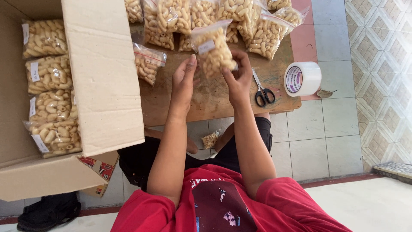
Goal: Packing small plastic bags of snacks into a large cardboard box for storage or shipment.
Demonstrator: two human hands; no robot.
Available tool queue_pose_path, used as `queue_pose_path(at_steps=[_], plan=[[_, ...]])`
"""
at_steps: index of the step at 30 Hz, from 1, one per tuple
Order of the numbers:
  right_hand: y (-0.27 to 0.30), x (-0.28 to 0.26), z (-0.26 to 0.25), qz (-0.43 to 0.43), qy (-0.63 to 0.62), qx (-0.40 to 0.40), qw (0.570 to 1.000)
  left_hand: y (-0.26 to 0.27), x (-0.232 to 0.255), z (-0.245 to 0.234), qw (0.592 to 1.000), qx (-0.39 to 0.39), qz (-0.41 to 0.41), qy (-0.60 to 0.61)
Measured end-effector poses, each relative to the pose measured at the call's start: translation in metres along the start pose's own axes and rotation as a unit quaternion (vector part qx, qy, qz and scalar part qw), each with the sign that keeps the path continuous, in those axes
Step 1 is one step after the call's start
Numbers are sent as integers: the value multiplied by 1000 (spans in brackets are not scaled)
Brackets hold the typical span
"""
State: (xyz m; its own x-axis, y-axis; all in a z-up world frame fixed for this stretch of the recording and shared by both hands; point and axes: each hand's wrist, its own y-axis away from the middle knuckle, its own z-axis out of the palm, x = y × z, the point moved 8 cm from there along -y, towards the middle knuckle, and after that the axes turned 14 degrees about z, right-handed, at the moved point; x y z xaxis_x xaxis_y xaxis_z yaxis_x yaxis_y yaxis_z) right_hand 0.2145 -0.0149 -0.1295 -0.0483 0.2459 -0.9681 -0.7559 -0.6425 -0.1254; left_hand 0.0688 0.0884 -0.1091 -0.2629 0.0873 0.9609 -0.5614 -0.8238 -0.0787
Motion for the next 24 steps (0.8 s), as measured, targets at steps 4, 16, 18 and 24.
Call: queue_pose_path(at_steps=[4, 16, 18, 24], plan=[[33, 45, -4, 135, -210, -96, 963, 14, -20, -3, 999, -36, 0, 20], [64, -73, 40, 5, 40, -73, 996, 47, 57, -3, 977, -132, 164, -6], [68, -92, 42, -19, 49, -43, 998, 56, 74, 0, 974, -132, 183, 6], [91, -119, 52, -83, 85, -64, 991, 82, 95, -4, 972, -98, 212, 17]])
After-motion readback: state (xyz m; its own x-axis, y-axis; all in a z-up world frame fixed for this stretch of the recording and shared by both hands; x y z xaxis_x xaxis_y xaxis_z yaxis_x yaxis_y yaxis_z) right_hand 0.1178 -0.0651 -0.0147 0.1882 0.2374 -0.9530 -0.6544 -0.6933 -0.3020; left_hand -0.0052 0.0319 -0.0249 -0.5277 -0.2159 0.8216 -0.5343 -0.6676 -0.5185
